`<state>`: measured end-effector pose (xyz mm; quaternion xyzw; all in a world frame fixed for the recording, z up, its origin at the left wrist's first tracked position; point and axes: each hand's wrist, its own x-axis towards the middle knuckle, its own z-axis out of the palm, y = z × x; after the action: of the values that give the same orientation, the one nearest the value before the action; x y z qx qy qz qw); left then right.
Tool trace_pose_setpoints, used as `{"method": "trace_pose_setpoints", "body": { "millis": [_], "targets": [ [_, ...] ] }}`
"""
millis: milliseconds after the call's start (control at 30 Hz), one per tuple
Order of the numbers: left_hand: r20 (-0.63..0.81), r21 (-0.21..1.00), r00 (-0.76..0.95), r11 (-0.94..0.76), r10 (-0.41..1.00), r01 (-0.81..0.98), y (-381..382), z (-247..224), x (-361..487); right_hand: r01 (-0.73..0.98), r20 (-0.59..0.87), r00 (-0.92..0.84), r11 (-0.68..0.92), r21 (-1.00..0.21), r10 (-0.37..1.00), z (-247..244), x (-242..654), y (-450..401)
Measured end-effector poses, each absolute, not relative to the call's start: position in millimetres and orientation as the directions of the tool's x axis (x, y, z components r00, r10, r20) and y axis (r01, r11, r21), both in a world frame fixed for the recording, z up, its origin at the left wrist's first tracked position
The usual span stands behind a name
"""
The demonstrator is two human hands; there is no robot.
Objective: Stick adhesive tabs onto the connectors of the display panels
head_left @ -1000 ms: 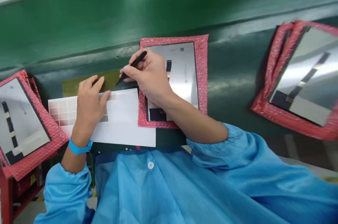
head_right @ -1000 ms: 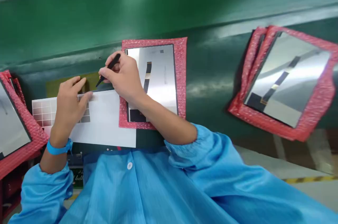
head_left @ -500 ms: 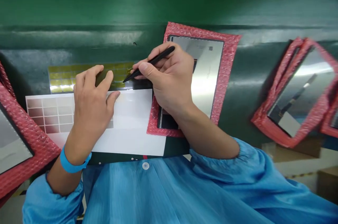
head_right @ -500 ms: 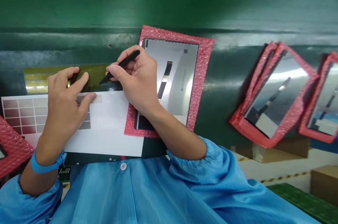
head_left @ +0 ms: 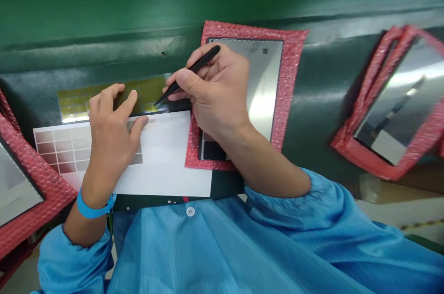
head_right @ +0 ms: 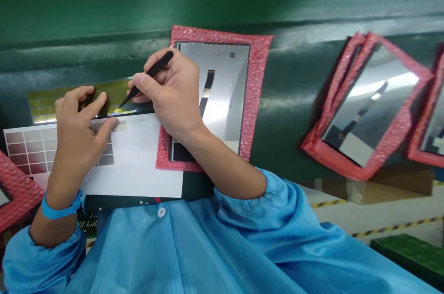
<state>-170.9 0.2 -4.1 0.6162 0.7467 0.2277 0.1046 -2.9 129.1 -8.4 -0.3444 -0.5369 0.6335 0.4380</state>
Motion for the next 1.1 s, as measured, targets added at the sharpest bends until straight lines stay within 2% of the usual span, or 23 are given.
{"method": "trace_pose_setpoints", "body": {
  "millis": [133, 267, 333, 400, 500, 600, 933, 1100],
  "targets": [
    [0.143, 0.492, -0.212, 0.117, 0.967, 0.863, 1.0, -1.2, -178.0, -0.203, 0.004, -0.322, -0.065, -0.977, 0.947, 18.4, 42.8, 139.1],
    [0.239, 0.427, -0.242, 0.122, 0.940, 0.896, 0.8, 12.6, -163.1, -0.151, -0.021, -0.188, -0.050, -0.987, 0.982, 24.3, 106.1, 138.6],
    [0.330, 0.404, -0.213, 0.066, 0.920, 0.912, 0.0, 21.6, -141.3, -0.112, -0.056, -0.140, -0.072, -0.991, 0.989, 18.7, 128.7, 130.8],
    [0.360, 0.427, -0.111, -0.058, 0.926, 0.902, -0.5, 27.2, -112.7, -0.064, -0.090, -0.137, -0.100, -0.993, 0.986, 12.3, 141.3, 120.3],
    [0.270, 0.511, 0.030, -0.170, 0.962, 0.842, -0.6, 23.0, -72.9, -0.012, -0.121, -0.165, -0.125, -0.992, 0.979, 7.6, 145.6, 106.2],
    [0.195, 0.545, 0.036, -0.139, 0.980, 0.827, -1.6, 10.8, -54.1, -0.002, -0.145, -0.131, -0.147, -0.989, 0.981, 10.5, 142.0, 99.1],
    [0.060, 0.498, 0.042, -0.067, 0.997, 0.865, -4.5, 12.6, -58.9, 0.044, -0.163, -0.075, -0.160, -0.986, 0.984, 19.7, 138.3, 98.1],
    [0.056, 0.483, 0.032, -0.055, 0.998, 0.874, -5.4, 11.9, -58.0, 0.173, -0.171, -0.057, -0.159, -0.972, 0.984, 20.5, 139.8, 95.7]
  ]
}}
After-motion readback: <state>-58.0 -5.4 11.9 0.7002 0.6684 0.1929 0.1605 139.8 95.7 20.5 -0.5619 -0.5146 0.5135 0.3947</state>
